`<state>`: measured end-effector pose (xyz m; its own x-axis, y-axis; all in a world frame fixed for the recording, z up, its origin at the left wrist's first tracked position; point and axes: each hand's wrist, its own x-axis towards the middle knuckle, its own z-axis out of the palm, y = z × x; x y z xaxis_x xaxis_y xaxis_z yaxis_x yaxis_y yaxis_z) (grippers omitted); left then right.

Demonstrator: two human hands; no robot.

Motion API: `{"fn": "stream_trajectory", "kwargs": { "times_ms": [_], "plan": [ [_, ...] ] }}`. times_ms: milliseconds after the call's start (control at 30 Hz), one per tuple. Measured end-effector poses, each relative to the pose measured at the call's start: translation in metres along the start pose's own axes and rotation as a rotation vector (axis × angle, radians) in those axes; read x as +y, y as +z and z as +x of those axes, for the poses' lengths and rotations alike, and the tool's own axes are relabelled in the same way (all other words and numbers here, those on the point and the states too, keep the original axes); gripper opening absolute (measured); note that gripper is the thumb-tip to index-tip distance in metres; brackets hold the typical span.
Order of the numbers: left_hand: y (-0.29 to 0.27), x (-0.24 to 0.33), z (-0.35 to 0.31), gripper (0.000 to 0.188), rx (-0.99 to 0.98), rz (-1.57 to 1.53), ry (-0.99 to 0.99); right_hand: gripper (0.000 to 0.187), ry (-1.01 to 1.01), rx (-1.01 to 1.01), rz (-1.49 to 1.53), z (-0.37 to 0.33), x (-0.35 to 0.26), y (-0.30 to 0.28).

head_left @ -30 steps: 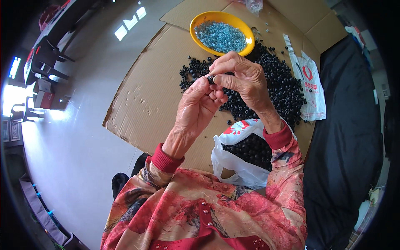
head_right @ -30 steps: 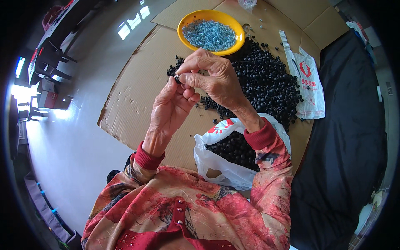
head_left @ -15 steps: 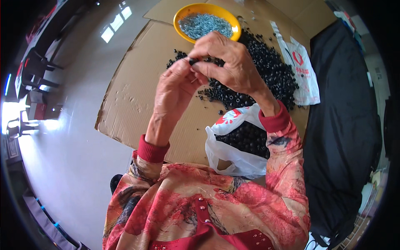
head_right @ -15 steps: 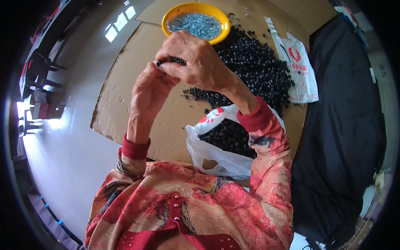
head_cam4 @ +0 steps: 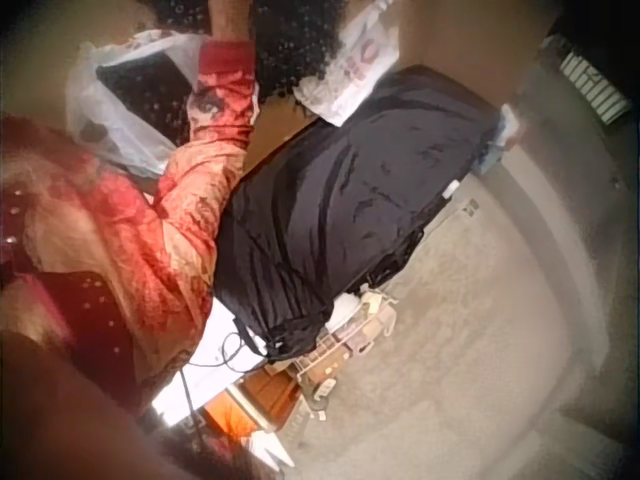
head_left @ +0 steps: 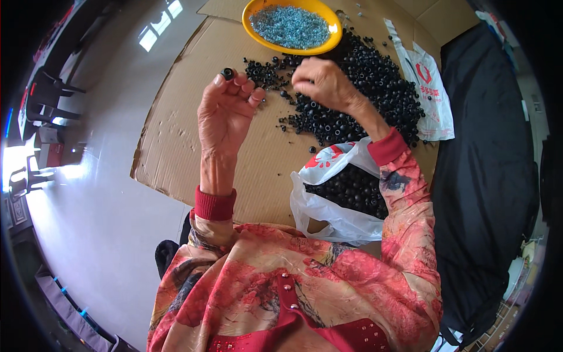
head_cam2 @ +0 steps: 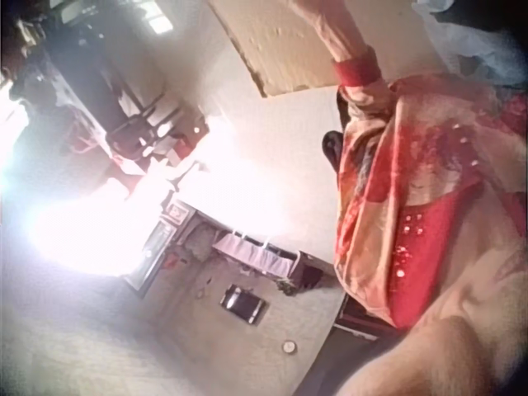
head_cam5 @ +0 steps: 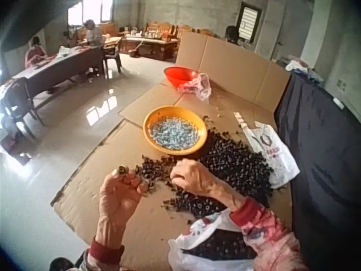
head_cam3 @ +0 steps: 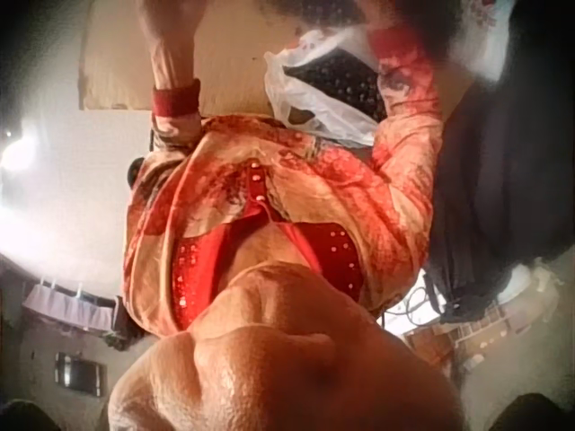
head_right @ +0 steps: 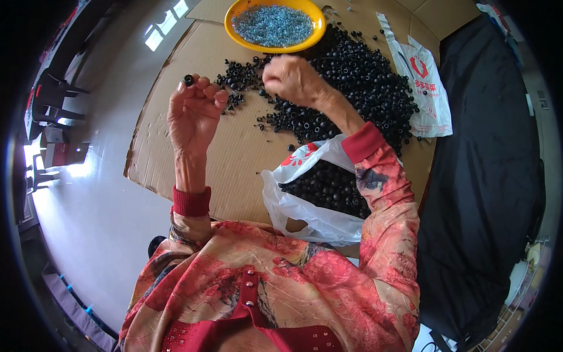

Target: Manually assembling small black rubber or plastic components by inserting blue beads into them.

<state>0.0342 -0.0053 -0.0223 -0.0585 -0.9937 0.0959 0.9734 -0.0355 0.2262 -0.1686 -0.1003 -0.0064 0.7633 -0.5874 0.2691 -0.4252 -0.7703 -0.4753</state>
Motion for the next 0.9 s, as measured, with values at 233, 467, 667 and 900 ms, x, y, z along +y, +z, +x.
{"fn": "stream_trajectory", "kwargs": {
  "times_ms": [233,467,667,900],
  "plan": [
    [-0.008,-0.009,-0.004,0.016,0.048,-0.027,-0.027,0.010,-0.183,-0.022,-0.333,-0.012,0.008,0.051],
    [-0.002,-0.018,-0.005,0.018,0.002,-0.102,-0.087,0.008,-0.129,-0.130,-0.299,-0.006,0.007,0.046],
    [0.005,-0.025,0.000,0.016,0.021,-0.103,-0.119,0.011,0.373,0.122,0.564,0.004,-0.035,-0.025],
    [0.043,-0.040,0.004,0.017,0.029,-0.027,-0.140,0.013,0.271,0.316,1.405,0.007,-0.054,-0.047]
  ]
}}
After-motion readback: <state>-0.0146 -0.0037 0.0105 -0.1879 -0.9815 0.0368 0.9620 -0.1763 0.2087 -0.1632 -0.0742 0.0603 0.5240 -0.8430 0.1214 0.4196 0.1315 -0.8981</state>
